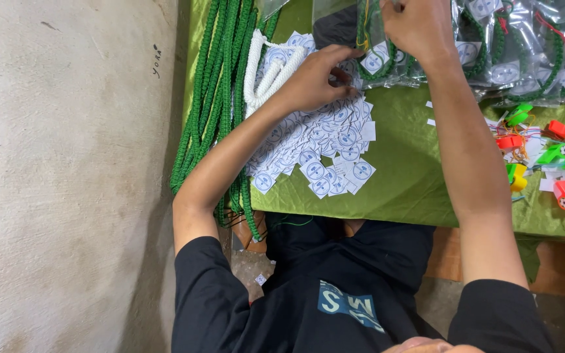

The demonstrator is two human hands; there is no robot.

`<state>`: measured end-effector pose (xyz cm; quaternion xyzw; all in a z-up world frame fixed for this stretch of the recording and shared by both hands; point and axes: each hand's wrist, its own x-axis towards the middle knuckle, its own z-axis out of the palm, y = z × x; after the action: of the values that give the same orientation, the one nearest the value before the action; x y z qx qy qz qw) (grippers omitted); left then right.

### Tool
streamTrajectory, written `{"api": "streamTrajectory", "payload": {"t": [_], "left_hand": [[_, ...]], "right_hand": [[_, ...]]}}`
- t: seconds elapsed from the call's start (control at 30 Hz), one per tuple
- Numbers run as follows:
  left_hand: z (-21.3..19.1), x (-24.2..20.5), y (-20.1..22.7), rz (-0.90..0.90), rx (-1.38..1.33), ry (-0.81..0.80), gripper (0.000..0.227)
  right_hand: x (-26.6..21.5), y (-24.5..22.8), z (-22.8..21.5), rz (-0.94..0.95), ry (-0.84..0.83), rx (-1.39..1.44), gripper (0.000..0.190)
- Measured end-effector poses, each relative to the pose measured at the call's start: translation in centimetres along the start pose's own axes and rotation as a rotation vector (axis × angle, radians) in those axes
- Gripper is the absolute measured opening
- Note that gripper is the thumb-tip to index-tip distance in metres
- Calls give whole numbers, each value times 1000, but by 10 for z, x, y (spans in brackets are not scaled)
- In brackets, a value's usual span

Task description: The person assembles a green braided cord with a red whistle by tying the cord to the whistle, then places the finished item into a clear plastic bag. The workspace contains multiple cords, whistles, and pre-packaged units.

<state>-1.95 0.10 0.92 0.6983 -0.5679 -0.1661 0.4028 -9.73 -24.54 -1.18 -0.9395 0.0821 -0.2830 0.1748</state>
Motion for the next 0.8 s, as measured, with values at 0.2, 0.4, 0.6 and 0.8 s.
{"api": "streamTrajectory", "payload": {"t": [0.2,0.4,0.6,0.8], "left_hand": [[8,0,-3,86,201,13,69],[17,-2,-4,100,364,-50,67],[3,0,5,134,266,27,52],[-77,-6,21,30,303,70,24]], "right_hand": [[-1,21,12,-45,123,-98,13],[1,-16,-22,345,-163,332,26],[-1,4,-20,64,-50,-24,29],[1,10,-36,2,-23,-224,17]]}}
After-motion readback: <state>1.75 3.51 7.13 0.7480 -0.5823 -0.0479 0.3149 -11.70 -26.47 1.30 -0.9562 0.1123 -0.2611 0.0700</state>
